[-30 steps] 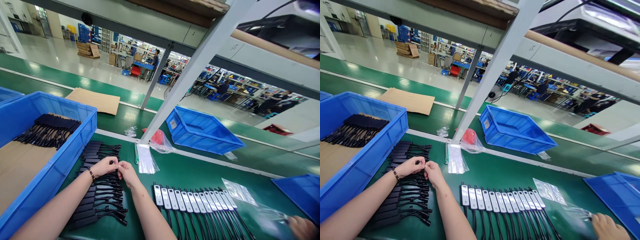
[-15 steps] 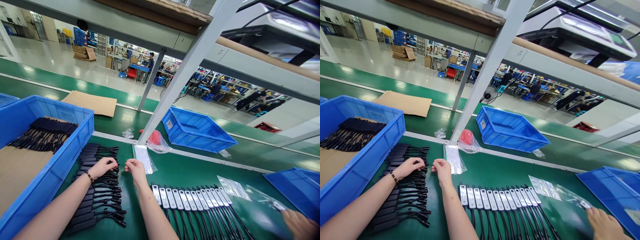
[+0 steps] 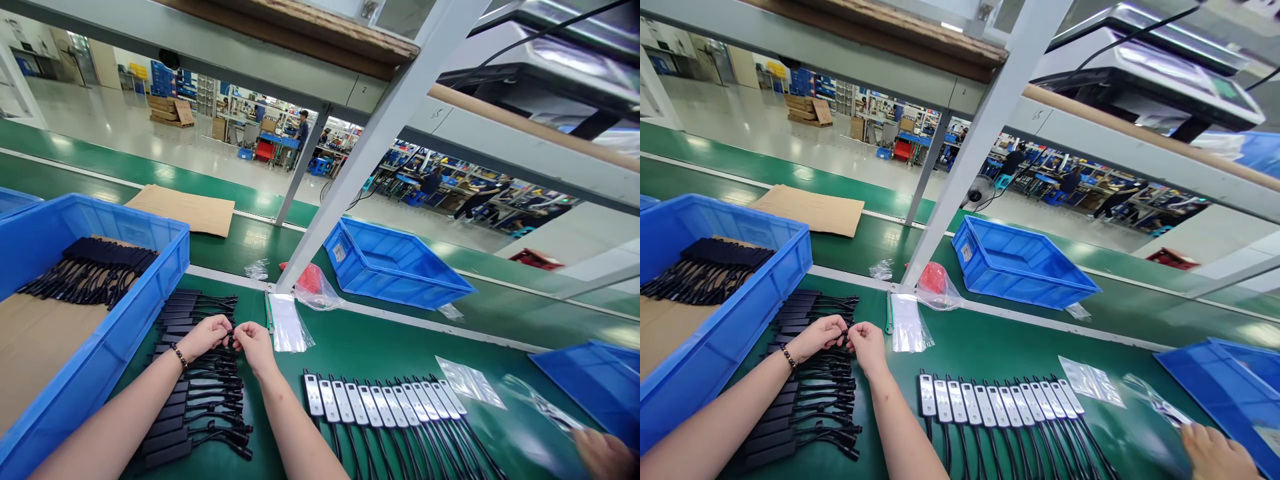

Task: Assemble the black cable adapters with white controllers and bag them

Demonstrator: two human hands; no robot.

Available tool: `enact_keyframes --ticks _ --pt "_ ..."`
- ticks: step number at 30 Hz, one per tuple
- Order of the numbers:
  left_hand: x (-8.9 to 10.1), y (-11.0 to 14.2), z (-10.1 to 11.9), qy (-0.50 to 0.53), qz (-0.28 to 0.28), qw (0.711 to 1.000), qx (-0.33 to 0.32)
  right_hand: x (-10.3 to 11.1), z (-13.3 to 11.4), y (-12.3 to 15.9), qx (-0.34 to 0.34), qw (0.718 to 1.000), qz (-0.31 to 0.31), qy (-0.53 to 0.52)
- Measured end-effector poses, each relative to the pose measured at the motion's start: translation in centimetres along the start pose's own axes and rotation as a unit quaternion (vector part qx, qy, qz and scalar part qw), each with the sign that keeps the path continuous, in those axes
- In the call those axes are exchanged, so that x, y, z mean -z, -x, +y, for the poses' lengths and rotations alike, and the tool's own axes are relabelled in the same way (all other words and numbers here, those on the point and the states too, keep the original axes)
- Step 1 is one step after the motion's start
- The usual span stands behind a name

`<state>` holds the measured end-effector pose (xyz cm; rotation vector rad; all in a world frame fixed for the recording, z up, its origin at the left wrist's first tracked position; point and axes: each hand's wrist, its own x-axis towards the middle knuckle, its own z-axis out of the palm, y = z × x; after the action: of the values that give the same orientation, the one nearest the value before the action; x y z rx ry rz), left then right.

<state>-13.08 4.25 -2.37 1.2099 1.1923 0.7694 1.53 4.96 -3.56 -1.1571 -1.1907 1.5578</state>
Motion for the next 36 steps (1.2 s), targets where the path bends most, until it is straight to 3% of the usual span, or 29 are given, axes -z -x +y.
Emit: enact_keyframes --ticks 10,17,26,32,36 --pt "-0.1 0.2 0.2 -0.043 0.011 0.999 -0.017 -0.3 0.4 -0.1 -0.004 1.000 -0.025 0.019" --pt "0.2 0.4 0.4 -0.041 -0.037 0.998 -0.028 -0.4 0.2 -0.8 -0.088 0.990 -0.103 -0.032" --pt "0.4 0.1 0.6 -0.048 -0.056 0.997 -0.033 0.2 -0.9 -1.4 -0.172 0.967 -0.178 -0.062" --pt "0.5 -0.1 0.4 -0.024 -0.047 0.998 -0.018 -0.3 -0.5 -1.3 -0.178 0.966 -0.182 -0.041" --pt "0.5 0.1 0.6 -0.012 -0.027 1.000 -0.010 -1.3 -0.5 -0.8 -0.141 0.981 -0.135 0.001"
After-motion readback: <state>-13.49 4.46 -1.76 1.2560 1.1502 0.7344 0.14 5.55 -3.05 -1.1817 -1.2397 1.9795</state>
